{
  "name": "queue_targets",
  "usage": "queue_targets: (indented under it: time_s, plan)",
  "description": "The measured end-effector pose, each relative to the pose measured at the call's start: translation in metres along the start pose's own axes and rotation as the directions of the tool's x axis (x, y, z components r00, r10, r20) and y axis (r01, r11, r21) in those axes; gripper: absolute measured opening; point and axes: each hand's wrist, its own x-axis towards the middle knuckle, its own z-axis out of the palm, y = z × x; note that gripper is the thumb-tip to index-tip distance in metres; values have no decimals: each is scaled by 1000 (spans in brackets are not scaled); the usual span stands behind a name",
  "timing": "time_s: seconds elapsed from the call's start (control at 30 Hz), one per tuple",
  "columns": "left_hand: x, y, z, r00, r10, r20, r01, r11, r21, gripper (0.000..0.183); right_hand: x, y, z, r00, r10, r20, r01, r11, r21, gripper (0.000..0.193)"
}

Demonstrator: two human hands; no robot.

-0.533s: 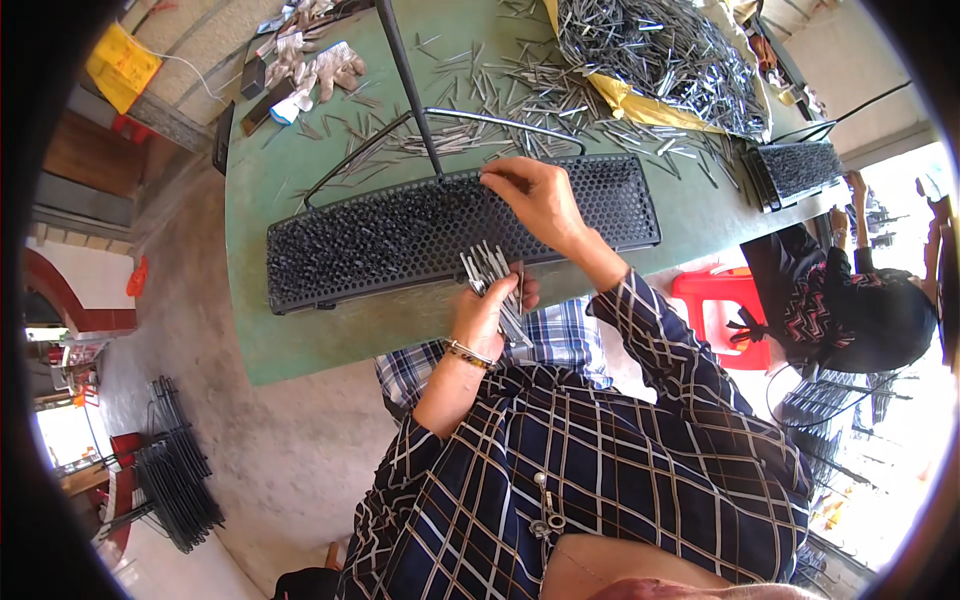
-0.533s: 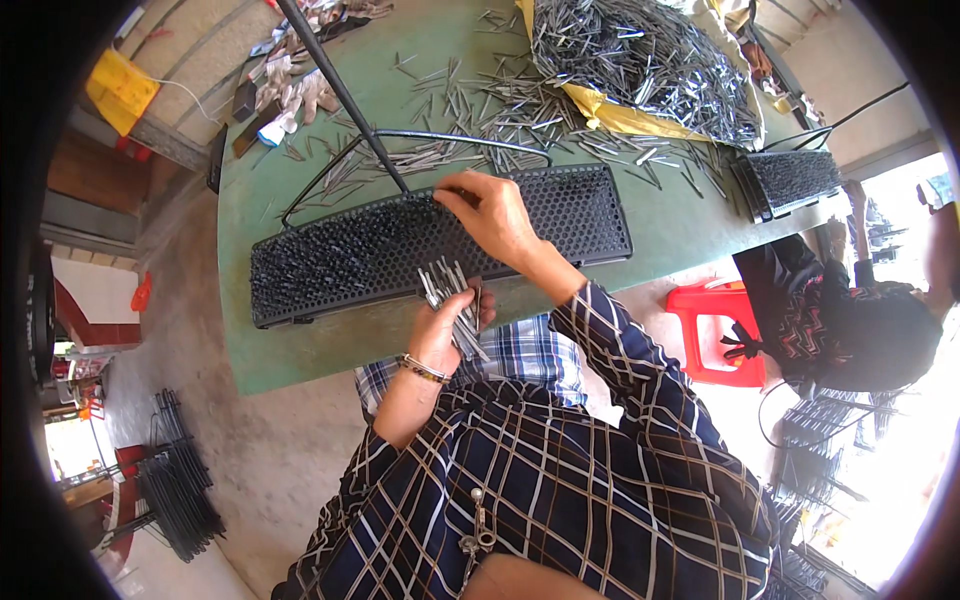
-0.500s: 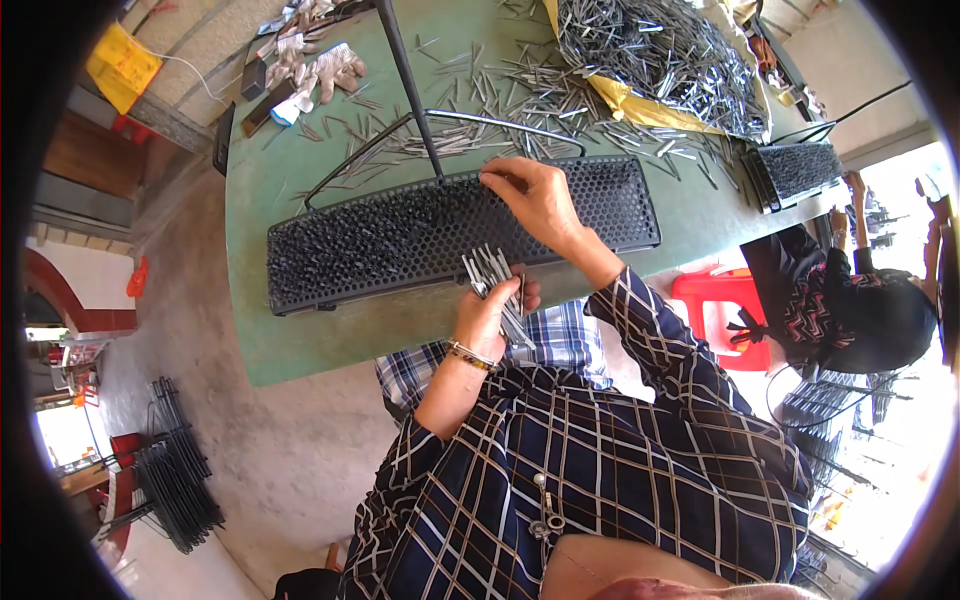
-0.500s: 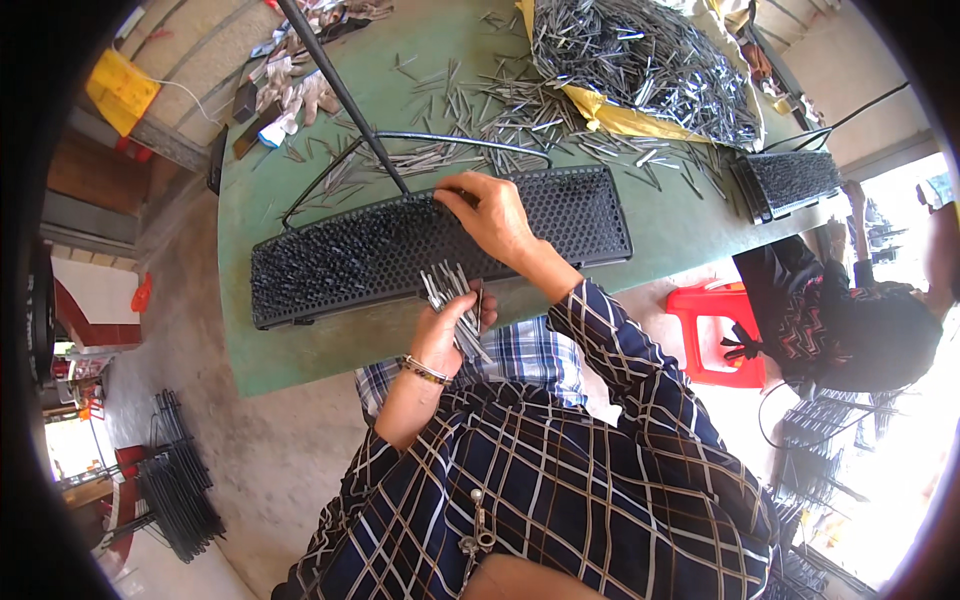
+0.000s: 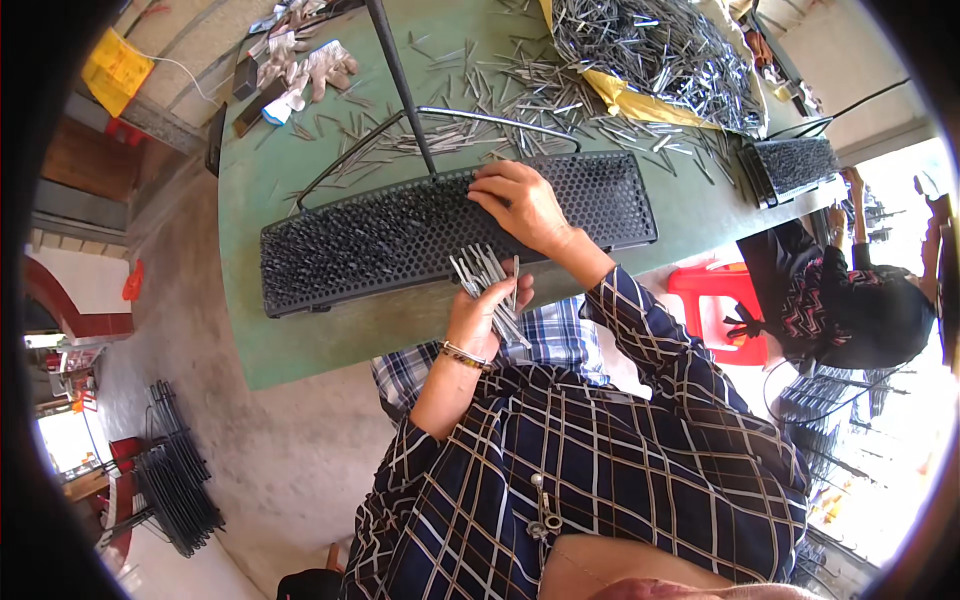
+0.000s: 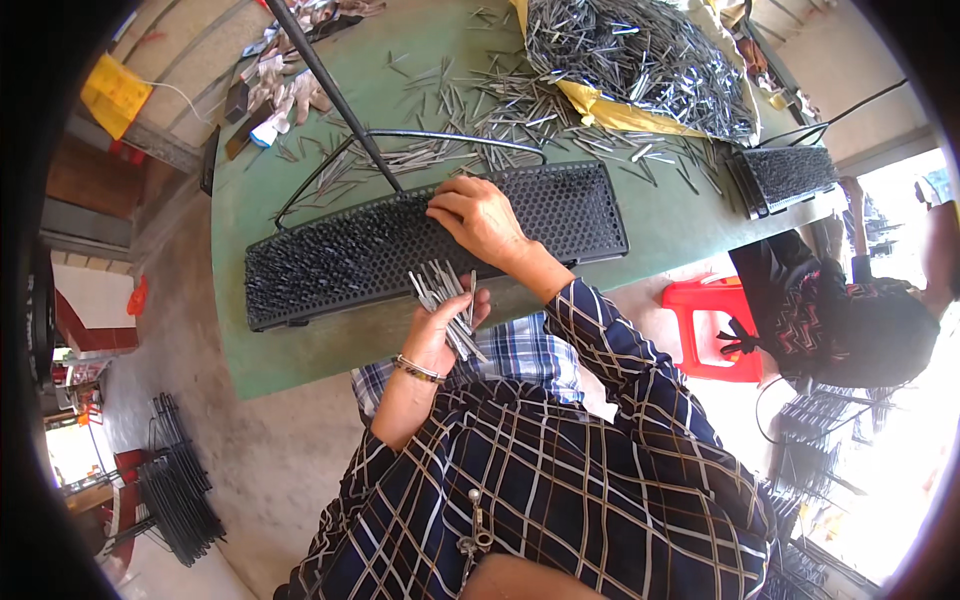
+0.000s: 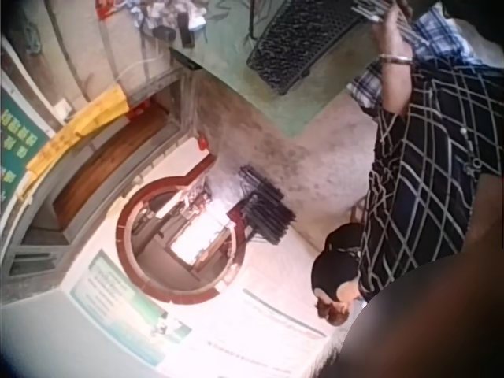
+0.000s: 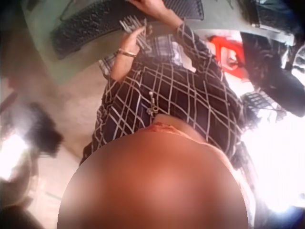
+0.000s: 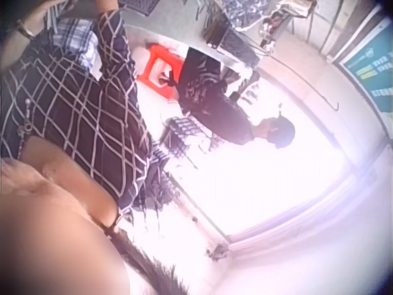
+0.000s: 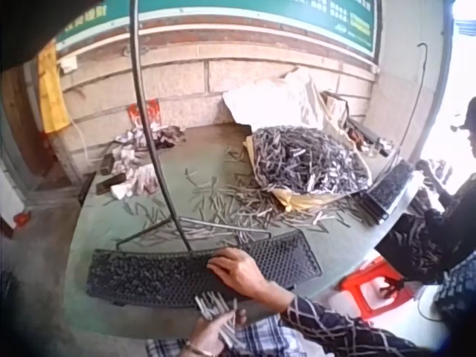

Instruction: Insert metal pins into a perforated plastic template on a workbench.

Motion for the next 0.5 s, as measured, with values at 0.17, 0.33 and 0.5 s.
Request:
queue_targets:
  time_s: [0.17,0.33,0.5]
  plan:
    - [0,1,1,999,48,-25,-49,999,-23,23,0,-11,-11,997,21,-70,-20,1000,11,14]
    - [0,5,-1,992,127,0,-127,992,-25,24,-24,-31,-43,866,324,381,-429,873,232,19]
    - [3,3,9,991,136,-3,-136,990,33,22,-29,-31,-57,724,495,480,-683,614,396,20]
